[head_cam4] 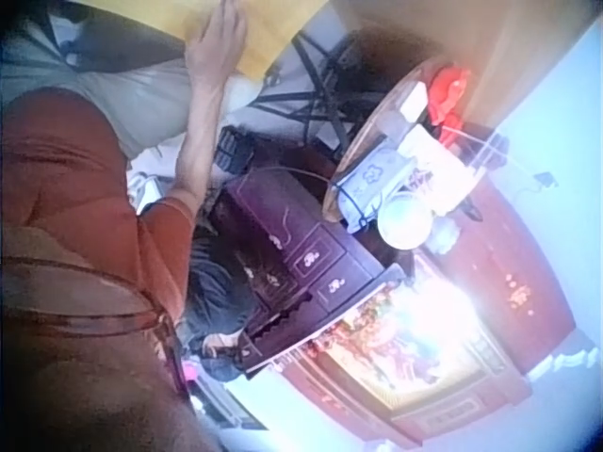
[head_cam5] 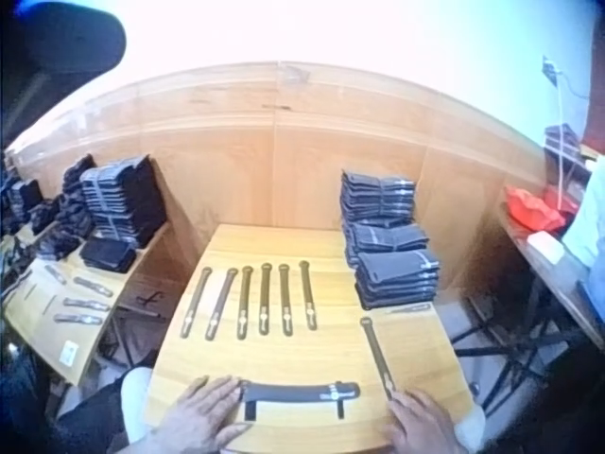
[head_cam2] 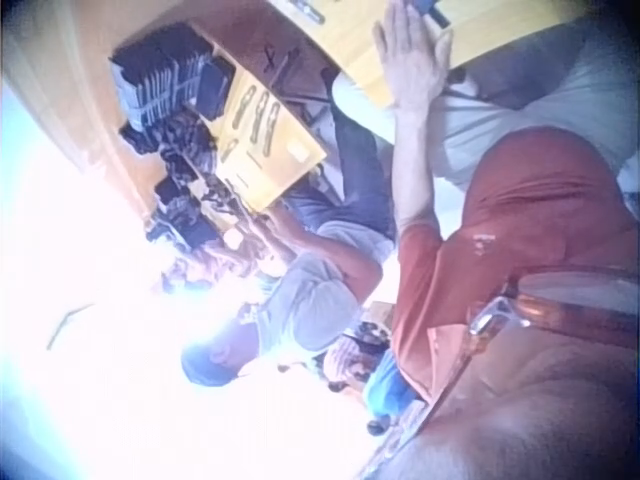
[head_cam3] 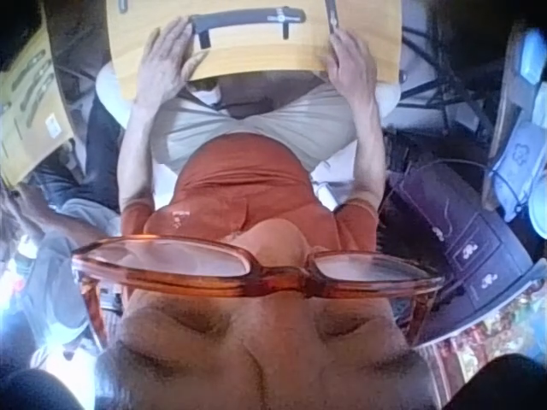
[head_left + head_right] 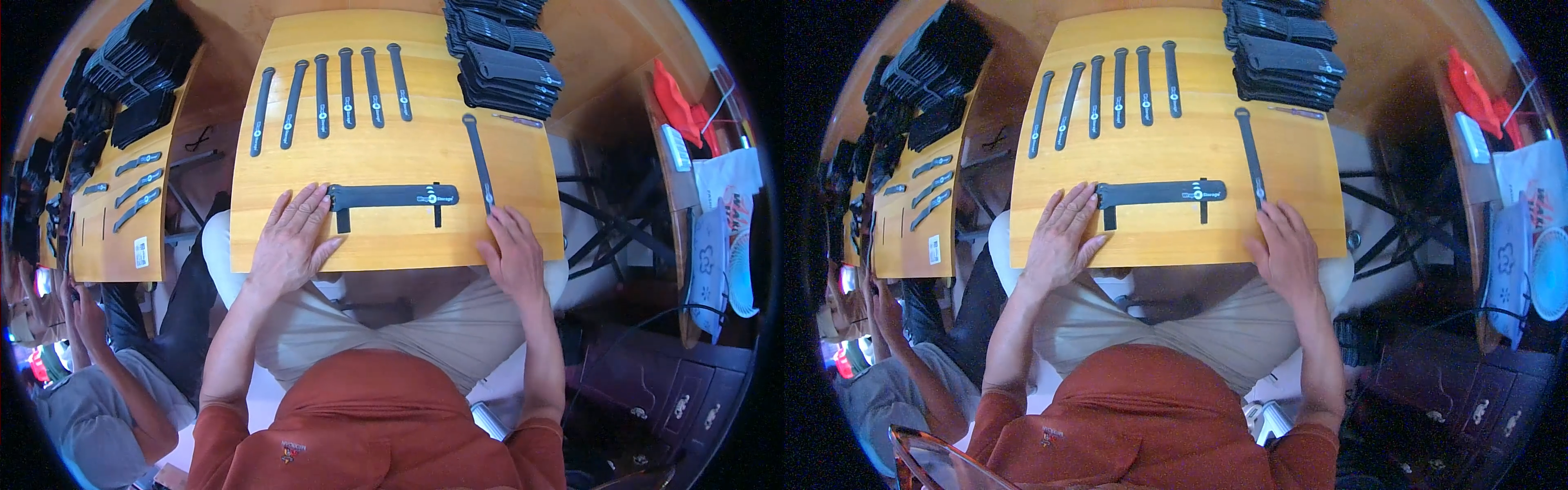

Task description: Inspecting and cleaning watch straps or textile bands using a small hand tool at a manufacturing workbench.

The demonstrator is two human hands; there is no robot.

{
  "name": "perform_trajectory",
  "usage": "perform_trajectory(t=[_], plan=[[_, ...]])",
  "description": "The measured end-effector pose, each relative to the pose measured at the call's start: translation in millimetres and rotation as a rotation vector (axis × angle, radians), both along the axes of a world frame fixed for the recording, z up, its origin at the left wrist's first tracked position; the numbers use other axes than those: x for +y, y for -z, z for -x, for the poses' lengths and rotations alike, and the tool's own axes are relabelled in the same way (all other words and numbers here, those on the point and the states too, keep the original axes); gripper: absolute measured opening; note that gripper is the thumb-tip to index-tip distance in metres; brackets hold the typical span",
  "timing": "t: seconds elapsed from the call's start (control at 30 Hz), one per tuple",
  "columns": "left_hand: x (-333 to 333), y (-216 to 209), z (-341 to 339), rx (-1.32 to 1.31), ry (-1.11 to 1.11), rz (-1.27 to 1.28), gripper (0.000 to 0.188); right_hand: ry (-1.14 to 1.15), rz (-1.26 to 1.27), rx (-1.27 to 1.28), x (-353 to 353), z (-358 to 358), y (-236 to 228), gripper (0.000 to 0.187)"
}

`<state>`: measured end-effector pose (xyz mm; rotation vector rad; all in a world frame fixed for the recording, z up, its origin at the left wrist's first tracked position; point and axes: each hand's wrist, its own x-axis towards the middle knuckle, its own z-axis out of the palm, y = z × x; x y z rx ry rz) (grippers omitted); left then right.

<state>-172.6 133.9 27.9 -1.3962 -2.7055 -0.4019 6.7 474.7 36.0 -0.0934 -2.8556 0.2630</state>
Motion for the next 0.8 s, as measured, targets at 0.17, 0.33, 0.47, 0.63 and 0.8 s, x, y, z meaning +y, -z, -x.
perform_trajectory(t=[0.17, 0.33, 0.47, 0.63, 0.8], plan=[[-2, 1, -4, 0.039, 0.029, -0.123, 0.049, -0.067, -0.017, 0.22, -3, -37, 19, 0.032], [6, 7, -38, 0.053, 0.089, -0.55, 0.031, -0.066, -0.074, 0.272, -14, -50, 23, 0.024], [38, 6, -92, -0.302, 0.164, -0.654, 0.025, -0.035, -0.137, 0.343, -22, -66, 23, 0.017], [98, 21, -132, -1.396, 0.242, -0.398, 0.052, 0.05, -0.154, 0.44, -72, -95, 18, 0.013], [147, 1, -129, -1.548, 0.359, -0.286, 0.04, -0.056, 0.009, 0.409, -118, -106, 21, 0.009]])
